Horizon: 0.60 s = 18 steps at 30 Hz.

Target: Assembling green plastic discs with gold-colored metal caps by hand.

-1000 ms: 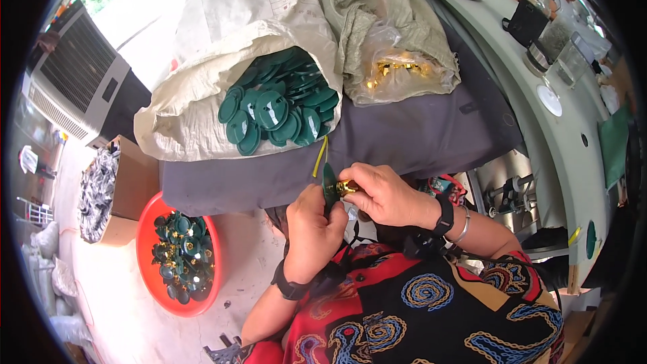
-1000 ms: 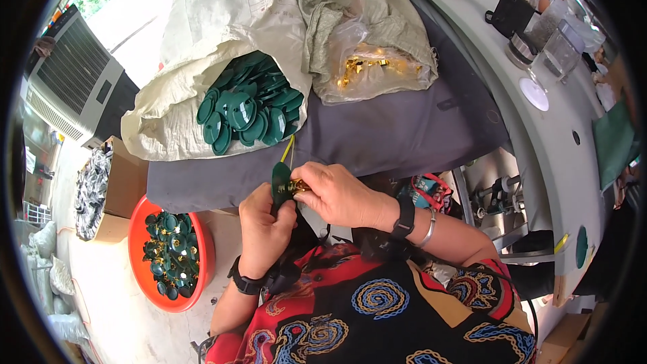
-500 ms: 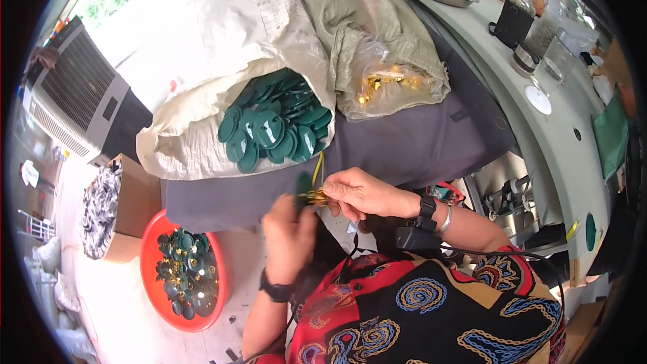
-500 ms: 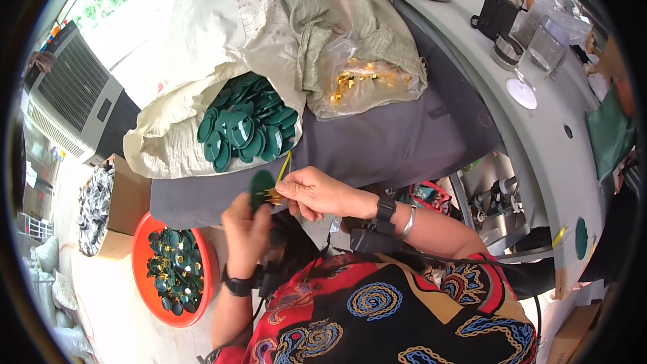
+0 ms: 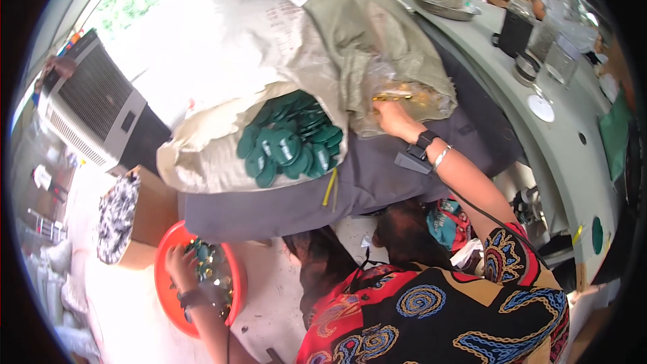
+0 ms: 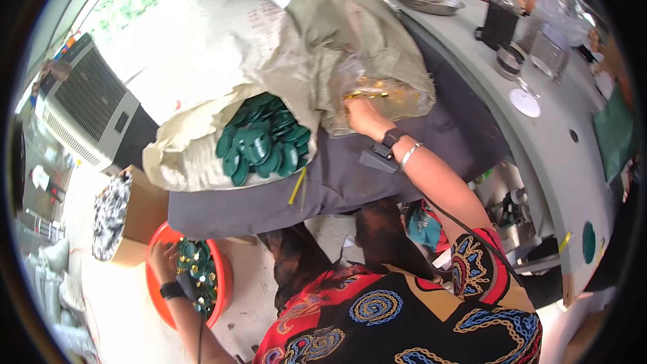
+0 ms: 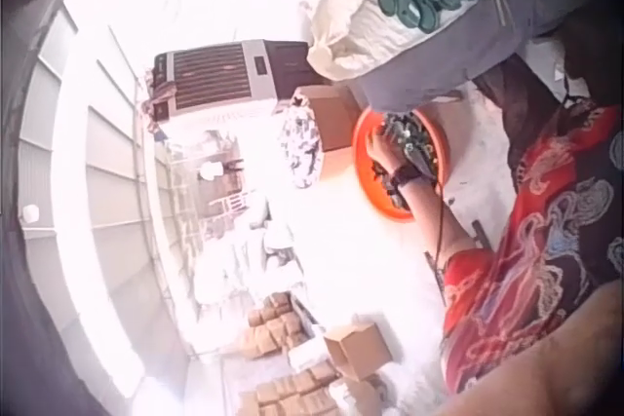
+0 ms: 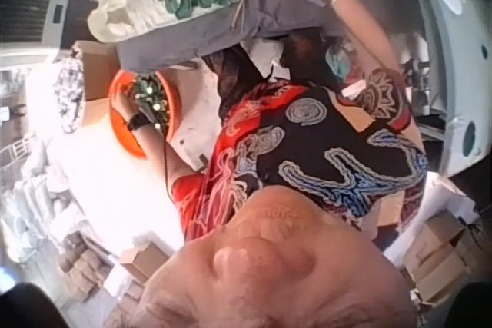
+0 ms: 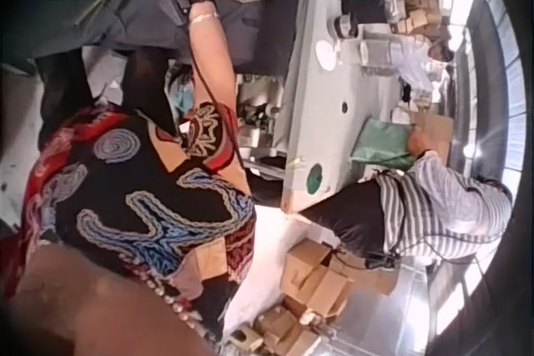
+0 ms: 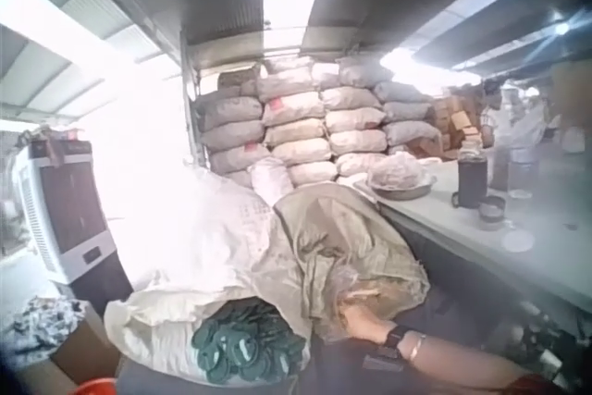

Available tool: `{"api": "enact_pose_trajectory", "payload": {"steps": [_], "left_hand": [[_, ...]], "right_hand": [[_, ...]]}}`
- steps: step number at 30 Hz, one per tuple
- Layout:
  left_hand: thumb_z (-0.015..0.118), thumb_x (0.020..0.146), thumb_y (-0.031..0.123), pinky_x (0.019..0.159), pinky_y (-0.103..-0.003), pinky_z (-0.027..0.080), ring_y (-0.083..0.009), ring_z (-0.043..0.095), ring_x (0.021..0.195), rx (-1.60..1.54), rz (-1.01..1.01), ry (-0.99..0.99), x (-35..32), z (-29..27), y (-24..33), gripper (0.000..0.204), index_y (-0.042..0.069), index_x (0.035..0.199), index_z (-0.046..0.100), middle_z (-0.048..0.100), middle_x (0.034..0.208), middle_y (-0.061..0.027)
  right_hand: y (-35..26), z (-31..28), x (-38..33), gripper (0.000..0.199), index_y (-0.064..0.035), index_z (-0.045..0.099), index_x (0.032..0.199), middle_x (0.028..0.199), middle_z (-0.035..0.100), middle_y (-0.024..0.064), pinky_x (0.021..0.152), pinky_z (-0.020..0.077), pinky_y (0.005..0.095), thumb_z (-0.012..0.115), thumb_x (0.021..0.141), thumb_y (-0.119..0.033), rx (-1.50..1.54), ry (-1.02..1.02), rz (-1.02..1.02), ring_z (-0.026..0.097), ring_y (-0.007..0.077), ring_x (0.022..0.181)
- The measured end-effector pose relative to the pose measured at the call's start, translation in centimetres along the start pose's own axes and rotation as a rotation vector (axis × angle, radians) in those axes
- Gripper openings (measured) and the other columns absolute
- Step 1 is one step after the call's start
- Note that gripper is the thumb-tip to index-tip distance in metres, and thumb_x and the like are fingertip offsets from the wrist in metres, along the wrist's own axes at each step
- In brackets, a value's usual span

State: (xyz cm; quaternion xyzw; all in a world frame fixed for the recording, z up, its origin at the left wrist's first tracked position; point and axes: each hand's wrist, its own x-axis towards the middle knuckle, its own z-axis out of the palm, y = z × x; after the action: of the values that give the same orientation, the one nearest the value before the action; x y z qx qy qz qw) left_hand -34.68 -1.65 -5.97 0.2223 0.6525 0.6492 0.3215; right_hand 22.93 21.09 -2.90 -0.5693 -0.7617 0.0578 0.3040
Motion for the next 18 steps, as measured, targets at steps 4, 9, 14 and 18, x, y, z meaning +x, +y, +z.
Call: {"api": "enact_pose_trajectory", "payload": {"steps": [4,9,14,18], "left_hand": [[0.058,0.085,0.011,0.053,-0.024,0.047,-0.0177,0.066,0.069,0.352,0.287,-0.242,-3.5,9.6,0.3,0.03,-0.005,0.11,0.06,0.066,0.089,-0.0101],[0.065,0.075,0.011,0.068,-0.035,0.051,-0.0286,0.065,0.074,0.614,0.75,-0.28,-5.9,18.1,0.6,0.026,-0.001,0.097,0.066,0.066,0.091,-0.0173],[0.066,0.078,0.023,0.072,-0.043,0.05,-0.0373,0.063,0.082,0.8,0.893,-0.277,-3.8,23.2,0.6,0.037,-0.001,0.106,0.062,0.064,0.092,-0.0211],[0.062,0.081,0.039,0.077,-0.046,0.049,-0.0407,0.061,0.089,1.134,0.64,-0.229,-0.5,25.4,0.0,0.046,-0.004,0.097,0.063,0.063,0.095,-0.0255]], "right_hand": [[1.8,1.6,0.9,0.018,0.0027,0.061,0.093,0.091,0.061,0.0277,0.077,0.0475,0.0456,0.055,0.078,-0.004,-0.199,-0.138,0.013,0.059,0.0429,0.089],[0.7,0.1,-0.7,0.014,0.0022,0.061,0.089,0.088,0.06,0.0282,0.074,0.0464,0.0474,0.057,0.079,-0.007,-0.183,-0.057,-0.003,0.059,0.0432,0.085],[-0.2,-2.8,-4.6,0.023,-0.0029,0.063,0.102,0.077,0.063,0.0162,0.062,0.0479,0.0348,0.064,0.081,-0.012,0.035,0.02,0.073,0.059,0.0247,0.062],[-3.3,-3.9,-8.8,0.022,-0.0062,0.066,0.097,0.08,0.066,0.0148,0.063,0.0485,0.0367,0.064,0.079,-0.017,0.723,-0.376,0.409,0.061,0.0297,0.064]]}}
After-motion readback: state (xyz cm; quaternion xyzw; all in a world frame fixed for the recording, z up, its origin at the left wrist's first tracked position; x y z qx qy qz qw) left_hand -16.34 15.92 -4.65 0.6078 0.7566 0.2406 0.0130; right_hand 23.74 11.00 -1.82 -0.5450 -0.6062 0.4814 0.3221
